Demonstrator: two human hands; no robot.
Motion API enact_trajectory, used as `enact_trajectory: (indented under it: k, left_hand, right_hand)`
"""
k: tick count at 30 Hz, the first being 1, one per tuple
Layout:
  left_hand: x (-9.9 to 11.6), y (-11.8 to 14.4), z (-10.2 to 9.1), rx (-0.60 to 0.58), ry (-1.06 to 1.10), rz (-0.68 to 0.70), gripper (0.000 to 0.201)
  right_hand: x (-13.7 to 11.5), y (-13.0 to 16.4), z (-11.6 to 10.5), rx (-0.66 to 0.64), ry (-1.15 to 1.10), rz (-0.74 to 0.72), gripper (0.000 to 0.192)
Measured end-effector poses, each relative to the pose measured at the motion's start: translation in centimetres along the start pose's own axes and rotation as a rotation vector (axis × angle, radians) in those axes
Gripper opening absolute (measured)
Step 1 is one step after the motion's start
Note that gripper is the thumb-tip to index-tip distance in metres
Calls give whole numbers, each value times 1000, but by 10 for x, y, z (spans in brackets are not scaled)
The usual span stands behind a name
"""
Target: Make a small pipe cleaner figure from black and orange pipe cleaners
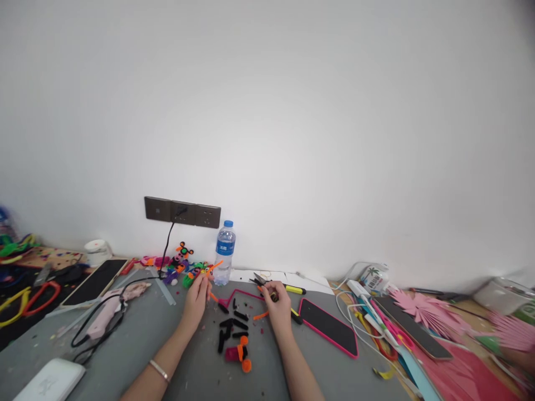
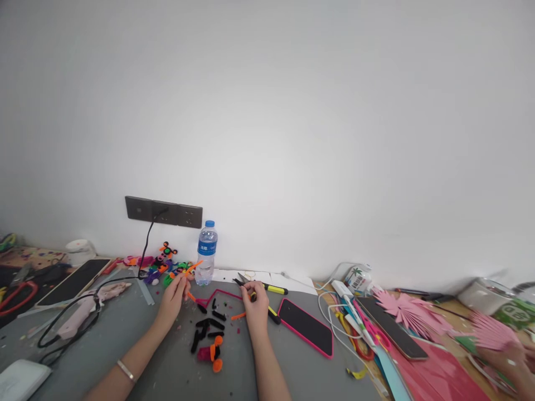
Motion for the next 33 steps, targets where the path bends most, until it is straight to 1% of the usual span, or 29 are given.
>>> enact_trajectory:
  k: [5, 7, 10, 13, 16, 20, 24, 29, 33]
  left_hand:
    - [3, 3, -12, 109, -38, 2, 41]
    - [2, 3, -14, 124, -37, 3, 40]
    - [-2, 5, -13, 101, -18, -17, 38]
    - [-2, 7, -9, 51, -4, -30, 34]
    - [4, 9, -3, 1, -18, -18, 32]
    - [13, 10, 4, -42, -60, 6, 35]
    - [17, 12, 10, -96, -51, 0, 36]
    - [9, 14, 11, -102, 4, -71, 43]
    - [5, 13, 11, -123, 12, -80, 47]
  right_hand:
    - [-2, 1, -1, -4, -11, 8, 15]
    - [-3, 2, -1, -7, -16, 12, 15]
    - [-3, 4, 0, -11, -23, 19, 13]
    - [-2, 5, 1, -14, -33, 23, 13]
    - [-3, 6, 1, -10, -41, 22, 14]
    - [-6, 7, 0, -7, -48, 17, 16]
    - [-9, 9, 1, -13, -55, 16, 16]
    - [-12, 9, 3, -38, -63, 19, 12]
    - [-13, 9, 3, -44, -64, 13, 12]
Point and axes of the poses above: each hand's wrist, its own y-axis away from the middle knuckle, its own z-axis out of the palm, x = y × z, the point moved 6 cm from there along -y, towards the middle knuckle, and after that the axes turned 7 degrees about -x, right-handed, at the moved point
